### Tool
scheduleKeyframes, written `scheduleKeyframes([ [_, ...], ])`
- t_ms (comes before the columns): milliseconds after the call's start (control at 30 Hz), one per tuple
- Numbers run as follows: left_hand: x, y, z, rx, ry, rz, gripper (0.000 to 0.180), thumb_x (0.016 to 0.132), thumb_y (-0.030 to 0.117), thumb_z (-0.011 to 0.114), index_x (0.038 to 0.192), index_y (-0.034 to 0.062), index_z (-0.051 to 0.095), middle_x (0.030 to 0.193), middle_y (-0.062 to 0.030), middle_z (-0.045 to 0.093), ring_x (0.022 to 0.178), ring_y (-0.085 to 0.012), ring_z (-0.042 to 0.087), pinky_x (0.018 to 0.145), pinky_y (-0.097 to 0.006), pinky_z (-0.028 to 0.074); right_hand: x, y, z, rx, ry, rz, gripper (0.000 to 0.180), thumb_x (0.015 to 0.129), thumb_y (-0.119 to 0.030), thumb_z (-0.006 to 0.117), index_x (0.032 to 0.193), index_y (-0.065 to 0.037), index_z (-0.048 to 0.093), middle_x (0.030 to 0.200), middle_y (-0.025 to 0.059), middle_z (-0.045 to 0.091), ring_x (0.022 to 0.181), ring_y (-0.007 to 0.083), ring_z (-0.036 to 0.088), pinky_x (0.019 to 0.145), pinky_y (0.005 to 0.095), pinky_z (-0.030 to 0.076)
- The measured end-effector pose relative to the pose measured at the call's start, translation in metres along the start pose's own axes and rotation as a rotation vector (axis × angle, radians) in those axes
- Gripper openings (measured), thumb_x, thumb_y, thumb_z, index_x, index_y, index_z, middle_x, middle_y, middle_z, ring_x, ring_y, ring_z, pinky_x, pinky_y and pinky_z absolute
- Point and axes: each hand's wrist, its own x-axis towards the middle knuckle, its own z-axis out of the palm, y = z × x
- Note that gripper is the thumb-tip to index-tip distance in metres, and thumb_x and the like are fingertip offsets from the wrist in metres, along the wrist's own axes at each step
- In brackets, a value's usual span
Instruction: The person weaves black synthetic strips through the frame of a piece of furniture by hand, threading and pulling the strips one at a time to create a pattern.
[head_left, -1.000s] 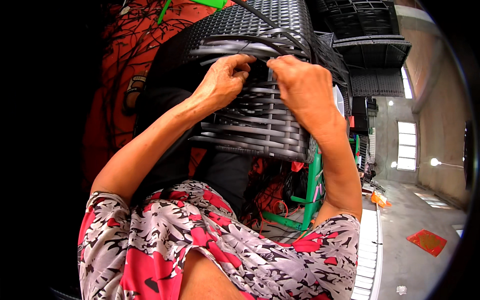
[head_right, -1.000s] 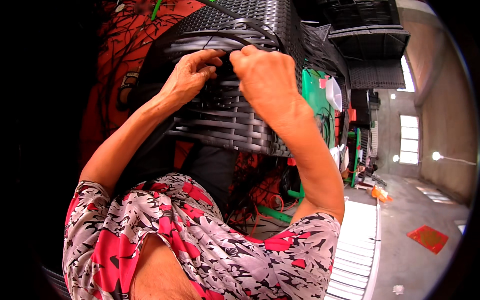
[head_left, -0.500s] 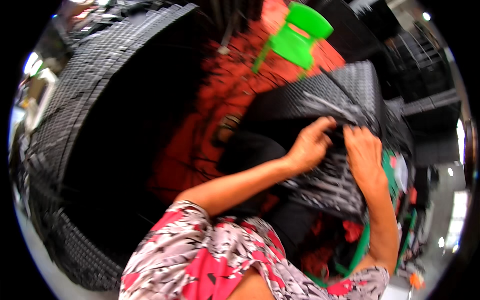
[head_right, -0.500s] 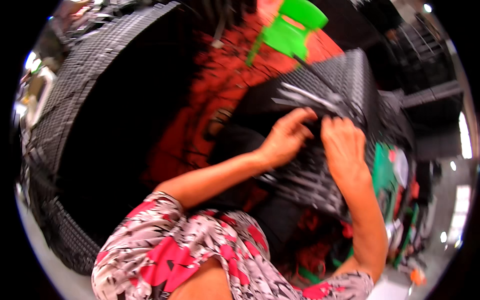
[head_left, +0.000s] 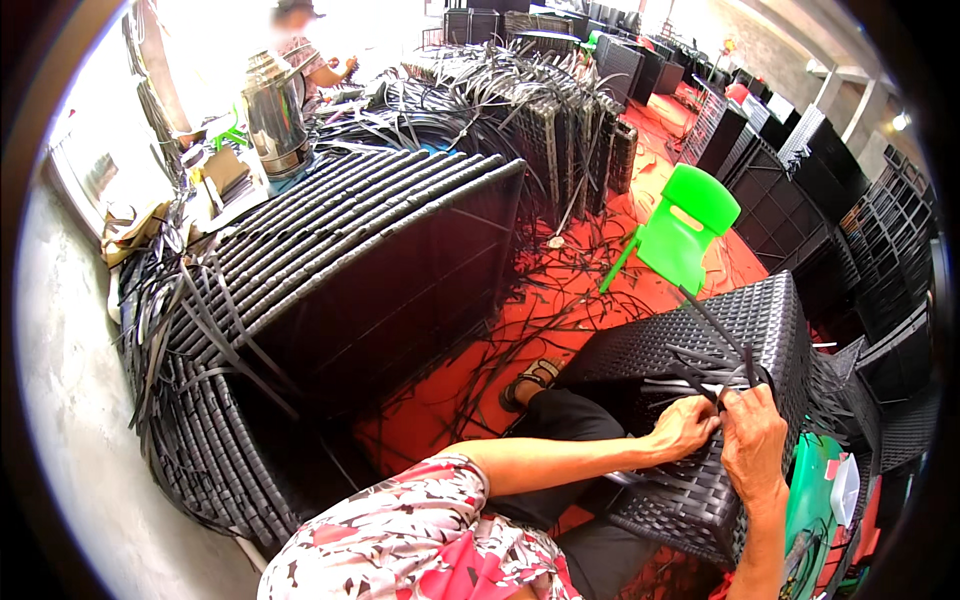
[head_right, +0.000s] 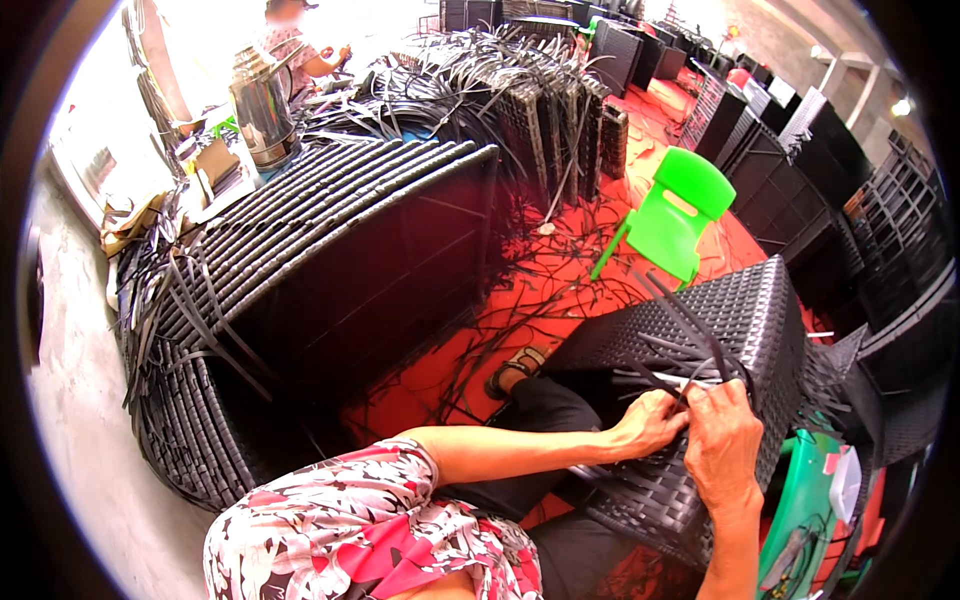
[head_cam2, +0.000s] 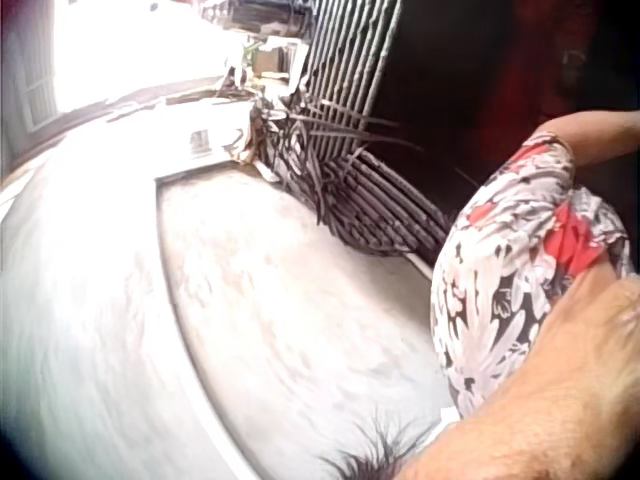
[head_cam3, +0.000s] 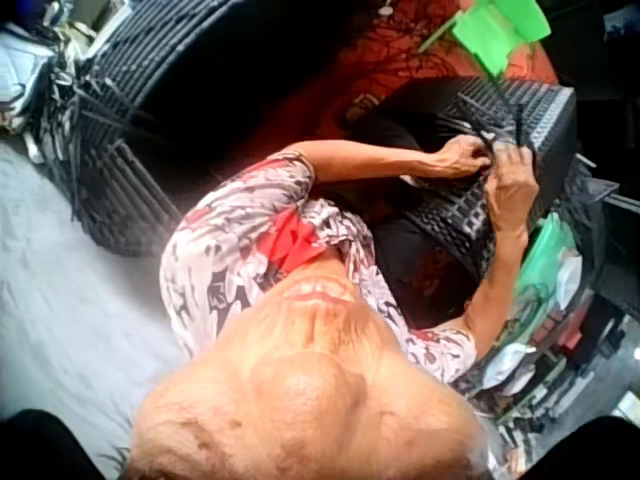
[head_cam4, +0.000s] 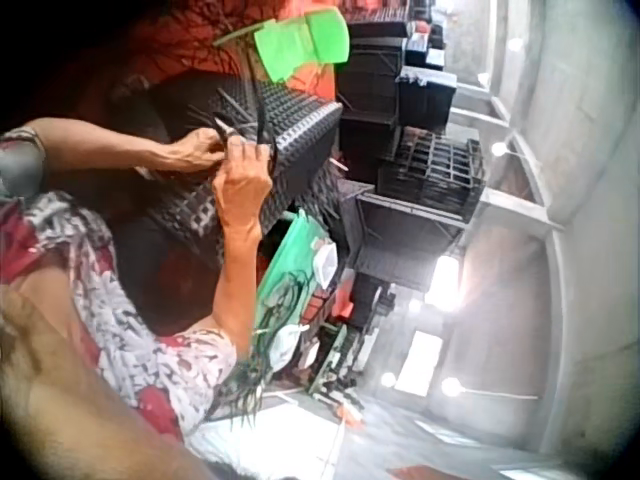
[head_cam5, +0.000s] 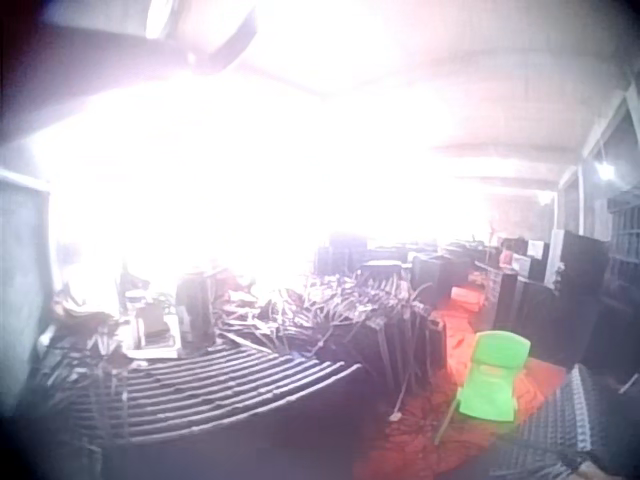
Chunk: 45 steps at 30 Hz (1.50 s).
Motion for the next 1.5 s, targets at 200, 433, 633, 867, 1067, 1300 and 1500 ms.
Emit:
scheduleKeyframes([
  [200,0.02,0.01,0.003,-0.318,-0.143,-0.317,0.023,0.075,0.021,0.059,0.087,0.0021,0.058,0.067,-0.0068,0.057,0.063,-0.0236,0.055,0.058,-0.038,0.044,-0.012,-0.01,0.001,0.146,0.115,0.093,0.024,0.077,0.006,0.055,0.102,0.005,0.055,0.084,0.0187,0.057,0.077,0.0386,0.057,0.065,0.0448,0.046],
  [433,0.019,0.019,-0.009,-0.353,-0.08,-0.257,0.012,0.07,0.012,0.063,0.078,0.0039,0.058,0.074,-0.0014,0.058,0.067,-0.0113,0.052,0.055,-0.031,0.042,-0.014,-0.002,0.007,0.296,0.246,0.083,0.024,0.08,0.007,0.057,0.103,0.0,0.055,0.089,0.0185,0.062,0.08,0.0363,0.063,0.068,0.0417,0.049],
  [633,0.032,0.036,-0.029,-0.539,-0.229,-0.418,0.009,0.076,0.009,0.067,0.071,0.0019,0.065,0.061,-0.0016,0.058,0.048,-0.0094,0.049,0.044,-0.023,0.036,-0.008,0.02,-0.006,0.097,0.278,-0.057,0.036,0.075,0.004,0.057,0.11,-0.001,0.059,0.094,0.0151,0.062,0.084,0.032,0.063,0.071,0.0378,0.052],
  [867,0.033,0.011,-0.025,-0.828,-0.346,-0.61,0.01,0.076,0.011,0.068,0.08,0.0025,0.065,0.066,-0.0032,0.058,0.057,-0.0114,0.052,0.051,-0.026,0.039,-0.021,0.016,-0.026,0.088,0.169,0.024,0.024,0.074,0.002,0.067,0.097,-0.003,0.062,0.086,0.0111,0.063,0.077,0.0283,0.064,0.065,0.0343,0.052],
  [1067,0.031,0.006,-0.029,-0.988,-0.37,-0.753,0.012,0.079,0.009,0.066,0.087,0.0014,0.064,0.077,-0.0051,0.063,0.067,-0.0136,0.06,0.066,-0.029,0.052,-0.011,0.002,-0.036,-0.204,-0.142,0.052,0.01,0.069,-0.003,0.064,0.078,-0.006,0.061,0.077,0.0074,0.055,0.074,0.0238,0.06,0.058,0.0356,0.048],
  [1300,0.038,0.008,-0.032,-1.004,-0.411,-0.802,0.01,0.08,0.008,0.066,0.088,0.0012,0.064,0.078,-0.0045,0.063,0.068,-0.0137,0.061,0.068,-0.03,0.054,0.013,-0.006,-0.038,-0.397,-0.403,0.038,0.008,0.068,-0.006,0.065,0.074,-0.006,0.059,0.079,0.0063,0.056,0.078,0.0234,0.061,0.06,0.0355,0.049],
  [1500,0.035,0.012,-0.032,-1.013,-0.36,-0.812,0.007,0.076,0.006,0.067,0.082,0.0032,0.064,0.075,-0.0032,0.062,0.068,-0.0124,0.06,0.066,-0.029,0.053,0.021,-0.004,-0.029,-0.262,-0.335,0.009,0.01,0.073,-0.007,0.064,0.083,-0.009,0.063,0.077,0.0057,0.054,0.076,0.023,0.06,0.059,0.0353,0.048],
])
